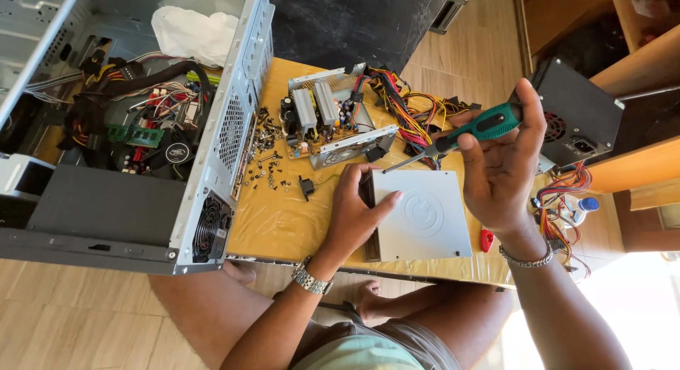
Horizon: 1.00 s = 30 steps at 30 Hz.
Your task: The person assembles a computer power supply unit by attaching a white metal cover to the casing. They use a screwdriver to secure the cover with screws, handling the unit and tools on a cluttered workbench.
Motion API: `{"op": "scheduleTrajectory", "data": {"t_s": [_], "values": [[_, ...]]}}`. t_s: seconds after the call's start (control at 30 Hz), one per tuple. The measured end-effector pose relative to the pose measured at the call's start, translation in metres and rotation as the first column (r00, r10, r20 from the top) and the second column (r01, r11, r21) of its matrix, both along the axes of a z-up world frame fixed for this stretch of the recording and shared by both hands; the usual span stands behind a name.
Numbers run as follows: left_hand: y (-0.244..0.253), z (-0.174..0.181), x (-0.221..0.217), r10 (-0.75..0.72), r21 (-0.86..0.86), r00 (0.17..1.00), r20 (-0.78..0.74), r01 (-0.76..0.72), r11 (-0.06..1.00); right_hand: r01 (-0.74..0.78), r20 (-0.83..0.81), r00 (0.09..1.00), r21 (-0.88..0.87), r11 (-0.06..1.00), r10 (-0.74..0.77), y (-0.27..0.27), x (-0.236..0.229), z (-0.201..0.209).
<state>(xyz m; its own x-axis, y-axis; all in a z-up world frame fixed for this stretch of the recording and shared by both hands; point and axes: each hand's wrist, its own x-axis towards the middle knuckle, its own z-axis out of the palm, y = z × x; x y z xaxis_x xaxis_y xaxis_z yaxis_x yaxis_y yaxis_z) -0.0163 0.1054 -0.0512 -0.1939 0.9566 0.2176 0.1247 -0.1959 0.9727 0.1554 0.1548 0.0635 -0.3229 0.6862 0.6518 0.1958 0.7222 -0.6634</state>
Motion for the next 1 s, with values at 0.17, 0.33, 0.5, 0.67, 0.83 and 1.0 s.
{"op": "scheduleTrajectory", "data": {"t_s": [0.17, 0.33, 0.5, 0.67, 0.83, 1.0], "values": [[0.0, 0.0, 0.0, -0.003, 0.03, 1.0, 0.006, 0.003, 1.0, -0.024, 0.119, 0.993, 0.091, 0.996, 0.013, 0.003, -0.007, 0.015], [0.0, 0.0, 0.0, 0.014, 0.048, 1.0, 0.024, -0.015, 0.999, -0.149, 0.179, 0.976, 0.14, 0.979, 0.123, 0.015, -0.017, 0.028], [-0.002, 0.003, -0.001, 0.005, 0.04, 0.999, 0.039, -0.006, 0.999, -0.128, 0.215, 0.973, 0.192, 0.973, 0.086, 0.021, -0.029, 0.034], [-0.003, 0.005, -0.002, -0.005, 0.054, 1.0, 0.028, 0.003, 0.999, -0.007, 0.266, 0.959, 0.375, 0.927, -0.1, 0.022, -0.029, 0.04], [-0.003, 0.005, -0.002, -0.006, 0.062, 0.999, 0.035, 0.004, 0.998, 0.06, 0.295, 0.938, 0.376, 0.925, -0.181, 0.016, -0.032, 0.051], [-0.005, 0.009, -0.002, -0.005, 0.029, 1.0, 0.02, 0.004, 1.0, -0.096, 0.22, 0.975, 0.241, 0.966, 0.041, 0.024, -0.035, 0.041]]}}
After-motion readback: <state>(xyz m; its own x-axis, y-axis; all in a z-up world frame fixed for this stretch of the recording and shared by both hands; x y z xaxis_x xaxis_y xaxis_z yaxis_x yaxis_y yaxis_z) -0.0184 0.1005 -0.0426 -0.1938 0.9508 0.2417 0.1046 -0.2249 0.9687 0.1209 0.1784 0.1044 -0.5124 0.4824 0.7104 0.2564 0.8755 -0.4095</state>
